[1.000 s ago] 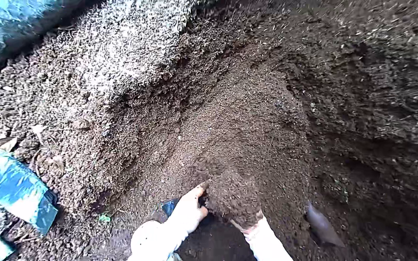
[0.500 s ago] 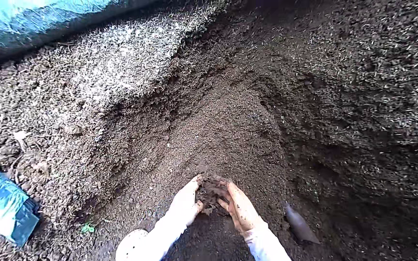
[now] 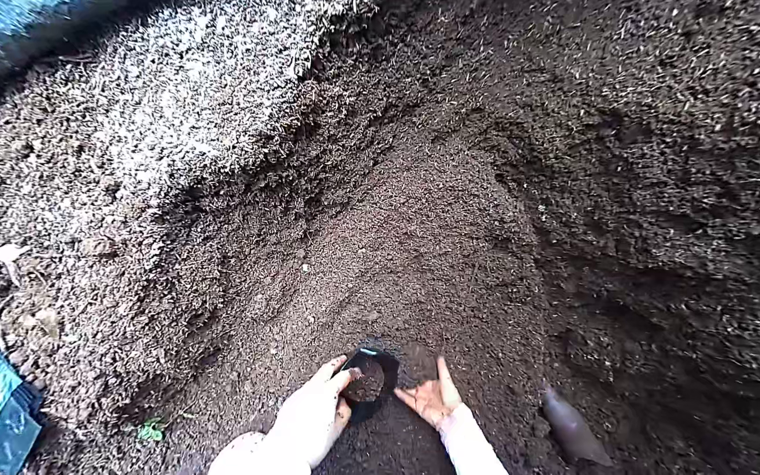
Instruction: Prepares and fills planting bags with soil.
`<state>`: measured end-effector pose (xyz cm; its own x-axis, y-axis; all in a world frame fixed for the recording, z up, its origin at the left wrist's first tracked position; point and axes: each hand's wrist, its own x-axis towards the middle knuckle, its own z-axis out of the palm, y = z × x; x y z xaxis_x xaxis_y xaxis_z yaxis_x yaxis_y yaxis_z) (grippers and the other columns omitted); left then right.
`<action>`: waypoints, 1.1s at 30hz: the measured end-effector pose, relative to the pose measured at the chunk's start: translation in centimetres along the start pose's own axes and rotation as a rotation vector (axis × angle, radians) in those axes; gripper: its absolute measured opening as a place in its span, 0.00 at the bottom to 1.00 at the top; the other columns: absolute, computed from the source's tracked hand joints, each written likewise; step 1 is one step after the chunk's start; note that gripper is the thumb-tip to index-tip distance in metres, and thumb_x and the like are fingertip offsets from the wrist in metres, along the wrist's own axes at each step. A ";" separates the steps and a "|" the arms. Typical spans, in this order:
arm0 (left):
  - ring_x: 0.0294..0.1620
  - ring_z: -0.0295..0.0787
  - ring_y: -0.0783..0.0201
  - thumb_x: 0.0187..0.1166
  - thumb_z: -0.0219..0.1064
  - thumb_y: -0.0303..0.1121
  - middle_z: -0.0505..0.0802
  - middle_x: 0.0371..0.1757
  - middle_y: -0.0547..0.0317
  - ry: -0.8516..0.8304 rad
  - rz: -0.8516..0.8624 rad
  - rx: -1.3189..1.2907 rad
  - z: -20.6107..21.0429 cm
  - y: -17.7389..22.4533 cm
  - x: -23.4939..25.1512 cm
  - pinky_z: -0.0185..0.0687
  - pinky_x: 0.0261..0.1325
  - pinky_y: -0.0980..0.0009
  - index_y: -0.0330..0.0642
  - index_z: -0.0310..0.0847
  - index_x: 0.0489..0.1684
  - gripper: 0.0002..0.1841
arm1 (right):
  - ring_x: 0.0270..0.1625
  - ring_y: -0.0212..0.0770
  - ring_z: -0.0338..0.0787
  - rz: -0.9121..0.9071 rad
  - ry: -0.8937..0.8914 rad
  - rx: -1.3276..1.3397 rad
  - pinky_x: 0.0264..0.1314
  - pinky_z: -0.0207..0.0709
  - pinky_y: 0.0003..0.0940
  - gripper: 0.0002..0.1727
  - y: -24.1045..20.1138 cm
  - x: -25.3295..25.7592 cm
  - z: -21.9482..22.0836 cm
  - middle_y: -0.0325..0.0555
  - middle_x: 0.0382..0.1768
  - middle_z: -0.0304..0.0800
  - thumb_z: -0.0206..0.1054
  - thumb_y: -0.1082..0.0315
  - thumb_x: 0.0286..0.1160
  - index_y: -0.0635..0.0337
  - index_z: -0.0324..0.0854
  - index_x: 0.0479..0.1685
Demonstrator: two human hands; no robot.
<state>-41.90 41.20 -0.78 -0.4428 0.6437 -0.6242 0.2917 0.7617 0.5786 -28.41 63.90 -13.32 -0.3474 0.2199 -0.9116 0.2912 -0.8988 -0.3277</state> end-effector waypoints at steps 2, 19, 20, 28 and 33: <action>0.92 0.62 0.55 0.79 0.63 0.28 0.62 0.95 0.54 -0.026 0.045 -0.085 0.3 -0.7 -0.2 0.62 0.89 0.55 0.46 0.66 0.89 0.33 | 0.84 0.62 0.73 -0.054 -0.033 0.080 0.73 0.75 0.69 0.51 -0.6 0.7 3.3 0.57 0.88 0.62 0.35 0.19 0.77 0.40 0.43 0.96; 0.94 0.56 0.61 0.70 0.71 0.28 0.61 0.95 0.52 0.015 0.198 -0.351 -1.2 0.7 1.6 0.51 0.94 0.60 0.42 0.56 0.94 0.44 | 0.41 0.40 0.98 -0.269 -0.470 0.195 0.39 0.93 0.43 0.38 -4.4 -7.2 6.4 0.41 0.39 0.98 0.43 0.24 0.78 0.43 0.86 0.49; 0.94 0.57 0.59 0.71 0.71 0.29 0.61 0.95 0.50 0.004 0.200 -0.338 -1.4 1.1 1.8 0.52 0.93 0.59 0.41 0.57 0.93 0.44 | 0.42 0.39 0.97 -0.280 -0.481 0.168 0.40 0.92 0.43 0.37 -4.4 -9.1 6.1 0.41 0.40 0.97 0.42 0.24 0.79 0.43 0.84 0.49; 0.85 0.71 0.47 0.71 0.74 0.29 0.76 0.83 0.36 0.014 0.179 -0.188 -1.4 3.7 0.9 0.63 0.88 0.52 0.28 0.62 0.85 0.39 | 0.46 0.41 0.96 -0.365 -0.447 -0.001 0.46 0.92 0.42 0.30 -2.5 -14.6 7.7 0.43 0.44 0.96 0.39 0.40 0.90 0.49 0.83 0.53; 0.94 0.56 0.53 0.73 0.76 0.33 0.60 0.94 0.40 0.013 0.143 -0.218 -1.0 3.5 0.7 0.49 0.94 0.59 0.31 0.46 0.94 0.49 | 0.64 0.42 0.87 -0.465 -0.242 -0.464 0.62 0.84 0.44 0.25 -2.6 -16.6 9.6 0.49 0.66 0.84 0.50 0.61 0.87 0.58 0.67 0.81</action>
<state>-42.03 44.23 1.33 -0.4219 0.7413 -0.5220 0.1626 0.6283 0.7608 -31.95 58.94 5.06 -0.7012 0.4036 -0.5877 0.3958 -0.4653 -0.7917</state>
